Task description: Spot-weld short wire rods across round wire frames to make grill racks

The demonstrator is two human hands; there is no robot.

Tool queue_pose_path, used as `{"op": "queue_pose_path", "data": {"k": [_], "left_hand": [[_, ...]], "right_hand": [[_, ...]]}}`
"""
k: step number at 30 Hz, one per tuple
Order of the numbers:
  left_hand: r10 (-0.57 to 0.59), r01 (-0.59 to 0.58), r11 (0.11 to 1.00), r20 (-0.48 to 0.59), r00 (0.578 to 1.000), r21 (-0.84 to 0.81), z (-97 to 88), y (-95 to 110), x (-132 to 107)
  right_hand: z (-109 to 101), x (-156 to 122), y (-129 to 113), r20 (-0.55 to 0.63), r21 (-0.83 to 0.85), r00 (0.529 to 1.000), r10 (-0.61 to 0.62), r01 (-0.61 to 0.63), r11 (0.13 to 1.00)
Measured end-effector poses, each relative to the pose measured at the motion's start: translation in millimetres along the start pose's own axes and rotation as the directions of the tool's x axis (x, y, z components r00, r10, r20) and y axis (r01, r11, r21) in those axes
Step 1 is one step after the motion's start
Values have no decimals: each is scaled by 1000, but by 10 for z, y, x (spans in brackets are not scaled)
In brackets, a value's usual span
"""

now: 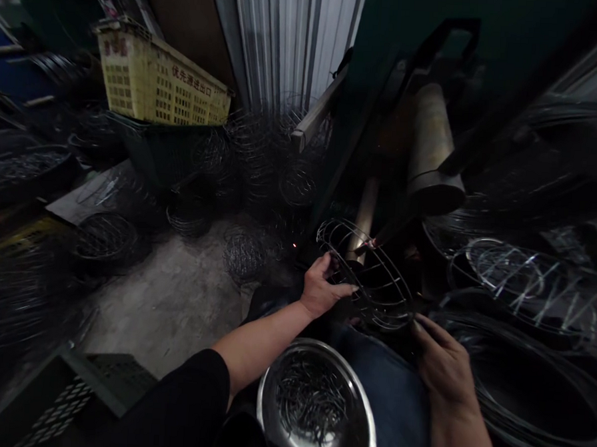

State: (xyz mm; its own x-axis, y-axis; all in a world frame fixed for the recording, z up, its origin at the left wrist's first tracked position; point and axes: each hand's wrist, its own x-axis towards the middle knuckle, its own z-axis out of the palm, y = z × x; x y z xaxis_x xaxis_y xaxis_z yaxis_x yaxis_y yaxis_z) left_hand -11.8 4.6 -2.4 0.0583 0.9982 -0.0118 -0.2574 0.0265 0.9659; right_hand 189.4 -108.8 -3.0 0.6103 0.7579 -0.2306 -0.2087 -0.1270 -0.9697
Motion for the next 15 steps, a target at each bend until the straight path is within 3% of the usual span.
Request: {"op": "queue_pose_path", "data": {"k": [6, 10, 15], "left_hand": [[-267, 262, 929, 18, 964, -260, -7, 108, -69], [-297, 277, 894, -3, 955, -352, 74, 188, -22], [-302, 272, 897, -34, 953, -347, 139, 210, 48]], "right_hand": [[221, -86, -449, 66, -272, 986, -154, 166, 948], [436, -42, -721, 41, -292, 981, -188, 192, 937], [536, 45, -830, 32, -311, 975, -218, 217, 925]]}}
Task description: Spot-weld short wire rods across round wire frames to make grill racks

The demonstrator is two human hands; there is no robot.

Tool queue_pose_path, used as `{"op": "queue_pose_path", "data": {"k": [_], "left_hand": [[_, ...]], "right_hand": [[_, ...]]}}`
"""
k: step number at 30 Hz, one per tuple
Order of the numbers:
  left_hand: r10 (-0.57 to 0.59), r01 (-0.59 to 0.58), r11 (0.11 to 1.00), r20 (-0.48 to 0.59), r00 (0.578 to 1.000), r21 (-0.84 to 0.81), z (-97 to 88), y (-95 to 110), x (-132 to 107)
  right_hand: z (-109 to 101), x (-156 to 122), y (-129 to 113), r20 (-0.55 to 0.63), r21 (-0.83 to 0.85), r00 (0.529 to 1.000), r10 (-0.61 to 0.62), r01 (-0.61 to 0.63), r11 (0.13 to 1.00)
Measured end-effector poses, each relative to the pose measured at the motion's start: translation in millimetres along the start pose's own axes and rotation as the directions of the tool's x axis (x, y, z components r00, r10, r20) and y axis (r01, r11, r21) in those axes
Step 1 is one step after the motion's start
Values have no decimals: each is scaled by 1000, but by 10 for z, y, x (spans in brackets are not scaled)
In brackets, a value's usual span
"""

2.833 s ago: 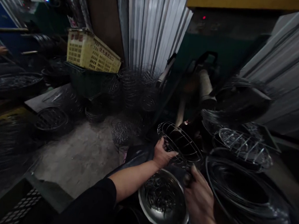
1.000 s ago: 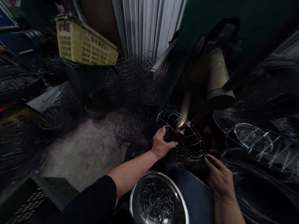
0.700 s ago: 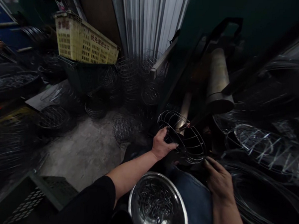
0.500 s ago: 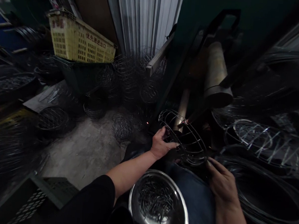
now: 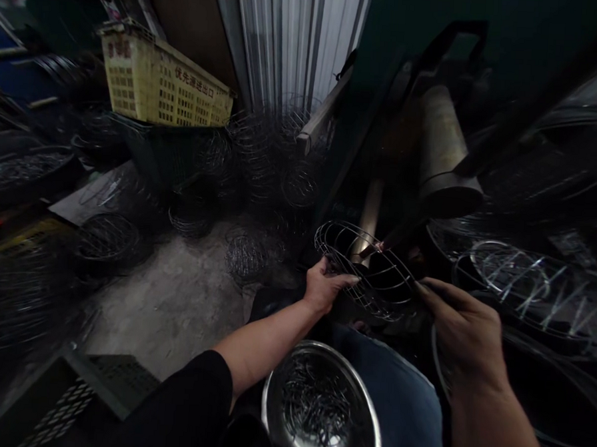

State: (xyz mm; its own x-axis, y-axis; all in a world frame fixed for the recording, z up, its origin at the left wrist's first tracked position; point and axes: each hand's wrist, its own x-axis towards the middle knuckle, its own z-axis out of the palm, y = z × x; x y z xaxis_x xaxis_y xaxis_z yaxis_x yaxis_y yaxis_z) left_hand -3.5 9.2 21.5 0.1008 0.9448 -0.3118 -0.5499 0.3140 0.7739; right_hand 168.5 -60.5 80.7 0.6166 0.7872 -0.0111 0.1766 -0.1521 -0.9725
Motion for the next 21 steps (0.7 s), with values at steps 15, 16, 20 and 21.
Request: {"op": "queue_pose_path", "data": {"k": [15, 16, 20, 21], "left_hand": [[-66, 67, 997, 5, 998, -28, -23, 11, 19], [-82, 82, 996, 2, 997, -47, -15, 15, 20], [-100, 98, 993, -24, 995, -71, 11, 36, 30], [-100, 97, 992, -30, 995, -78, 16, 37, 33]], "right_hand": [[29, -47, -108, 2, 21, 1000, -18, 18, 1000], [40, -35, -130, -1, 8, 999, -36, 36, 999], [103, 91, -204, 45, -49, 994, -100, 102, 994], [118, 131, -214, 55, -46, 993, -107, 109, 993]]}}
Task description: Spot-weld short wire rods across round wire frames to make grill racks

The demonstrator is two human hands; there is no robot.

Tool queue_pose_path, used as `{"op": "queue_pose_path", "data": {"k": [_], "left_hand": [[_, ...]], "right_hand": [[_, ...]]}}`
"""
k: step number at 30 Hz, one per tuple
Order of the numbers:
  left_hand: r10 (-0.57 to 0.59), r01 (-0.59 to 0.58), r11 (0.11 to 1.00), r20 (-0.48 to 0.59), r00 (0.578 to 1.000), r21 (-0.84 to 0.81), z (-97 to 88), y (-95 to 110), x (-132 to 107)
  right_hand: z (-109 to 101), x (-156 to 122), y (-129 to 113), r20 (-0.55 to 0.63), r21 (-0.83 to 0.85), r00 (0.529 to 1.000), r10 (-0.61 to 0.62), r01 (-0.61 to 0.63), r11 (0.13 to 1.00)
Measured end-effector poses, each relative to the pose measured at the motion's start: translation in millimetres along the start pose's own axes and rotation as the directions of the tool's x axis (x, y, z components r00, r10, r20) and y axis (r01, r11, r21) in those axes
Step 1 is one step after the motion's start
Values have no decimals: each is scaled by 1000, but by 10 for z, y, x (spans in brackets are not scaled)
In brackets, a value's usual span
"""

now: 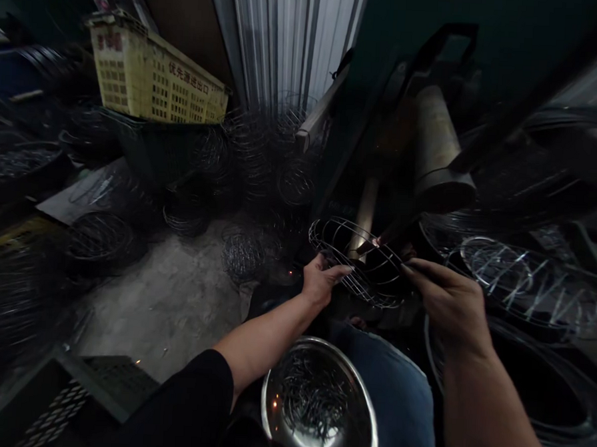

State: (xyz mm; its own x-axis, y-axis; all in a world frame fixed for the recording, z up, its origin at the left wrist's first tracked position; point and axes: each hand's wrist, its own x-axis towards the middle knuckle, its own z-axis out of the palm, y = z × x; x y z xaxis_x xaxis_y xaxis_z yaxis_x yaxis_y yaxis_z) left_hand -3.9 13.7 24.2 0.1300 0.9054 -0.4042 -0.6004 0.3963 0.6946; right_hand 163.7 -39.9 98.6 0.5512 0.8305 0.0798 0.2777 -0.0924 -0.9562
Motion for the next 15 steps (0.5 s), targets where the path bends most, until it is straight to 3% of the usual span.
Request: {"op": "queue_pose_path", "data": {"k": [9, 15], "left_hand": [[36, -37, 999, -73, 997, -8, 17, -147, 41], [-27, 26, 1000, -10, 1000, -11, -1, -75, 10]], "right_hand": [[52, 193, 71, 48, -14, 999, 18, -18, 1000], [-151, 115, 105, 109, -11, 988, 108, -108, 994]]}}
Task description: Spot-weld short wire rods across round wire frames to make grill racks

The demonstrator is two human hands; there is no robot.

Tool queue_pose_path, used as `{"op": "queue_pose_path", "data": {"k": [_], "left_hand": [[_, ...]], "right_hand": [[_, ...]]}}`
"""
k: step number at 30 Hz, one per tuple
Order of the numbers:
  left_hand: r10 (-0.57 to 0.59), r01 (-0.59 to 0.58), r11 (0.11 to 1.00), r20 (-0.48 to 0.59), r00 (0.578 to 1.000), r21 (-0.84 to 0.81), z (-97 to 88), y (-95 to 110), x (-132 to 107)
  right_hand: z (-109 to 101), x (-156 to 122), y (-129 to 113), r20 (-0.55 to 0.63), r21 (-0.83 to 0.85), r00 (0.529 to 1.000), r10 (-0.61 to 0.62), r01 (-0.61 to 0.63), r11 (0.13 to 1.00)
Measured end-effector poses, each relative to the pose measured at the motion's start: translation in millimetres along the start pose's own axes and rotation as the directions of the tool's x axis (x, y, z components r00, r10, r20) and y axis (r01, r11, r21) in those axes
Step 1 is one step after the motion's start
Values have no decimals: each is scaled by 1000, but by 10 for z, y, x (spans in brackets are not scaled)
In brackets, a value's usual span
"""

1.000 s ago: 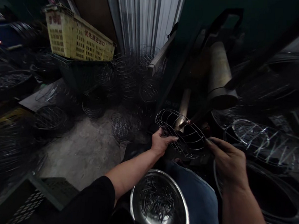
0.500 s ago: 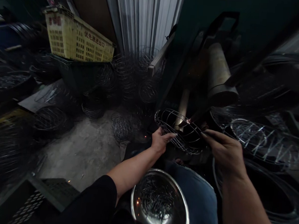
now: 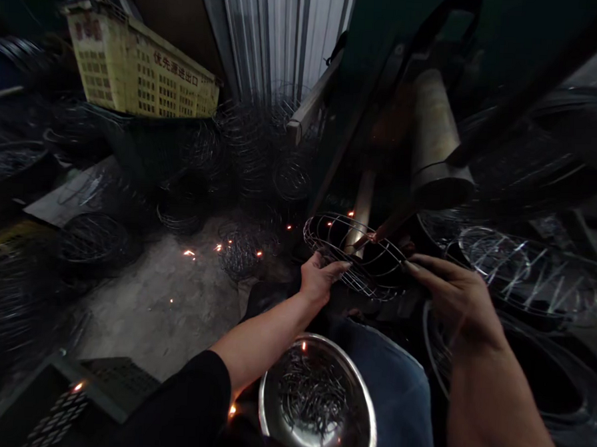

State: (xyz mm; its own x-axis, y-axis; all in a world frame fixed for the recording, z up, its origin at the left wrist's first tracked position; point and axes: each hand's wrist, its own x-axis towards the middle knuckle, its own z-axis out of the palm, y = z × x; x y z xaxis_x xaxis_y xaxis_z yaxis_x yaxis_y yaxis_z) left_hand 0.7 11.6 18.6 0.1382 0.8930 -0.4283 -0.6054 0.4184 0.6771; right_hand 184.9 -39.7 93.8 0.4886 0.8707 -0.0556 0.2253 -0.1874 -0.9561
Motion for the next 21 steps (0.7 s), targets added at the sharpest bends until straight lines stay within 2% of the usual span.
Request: {"op": "queue_pose_path", "data": {"k": [3, 6, 9, 14, 17, 21], "left_hand": [[-102, 102, 995, 45, 994, 0, -42, 63, -44], [-159, 161, 986, 51, 986, -41, -73, 96, -62], [-199, 201, 975, 25, 980, -90, -71, 110, -45], [-252, 249, 962, -18, 967, -112, -61, 112, -15], [-252, 250, 961, 1, 968, -115, -82, 104, -9], [-259, 260, 959, 23, 966, -116, -98, 92, 3]], "right_hand": [[-29, -108, -74, 12, 3, 1000, 27, -27, 1000], [72, -124, -204, 6, -8, 998, -56, 57, 998], [220, -20, -333, 44, -4, 994, -95, 96, 995], [347, 160, -459, 122, -12, 992, -46, 48, 999], [262, 173, -432, 183, 35, 983, 8, -14, 999], [-3, 103, -250, 212, 30, 971, 114, -123, 992]]}}
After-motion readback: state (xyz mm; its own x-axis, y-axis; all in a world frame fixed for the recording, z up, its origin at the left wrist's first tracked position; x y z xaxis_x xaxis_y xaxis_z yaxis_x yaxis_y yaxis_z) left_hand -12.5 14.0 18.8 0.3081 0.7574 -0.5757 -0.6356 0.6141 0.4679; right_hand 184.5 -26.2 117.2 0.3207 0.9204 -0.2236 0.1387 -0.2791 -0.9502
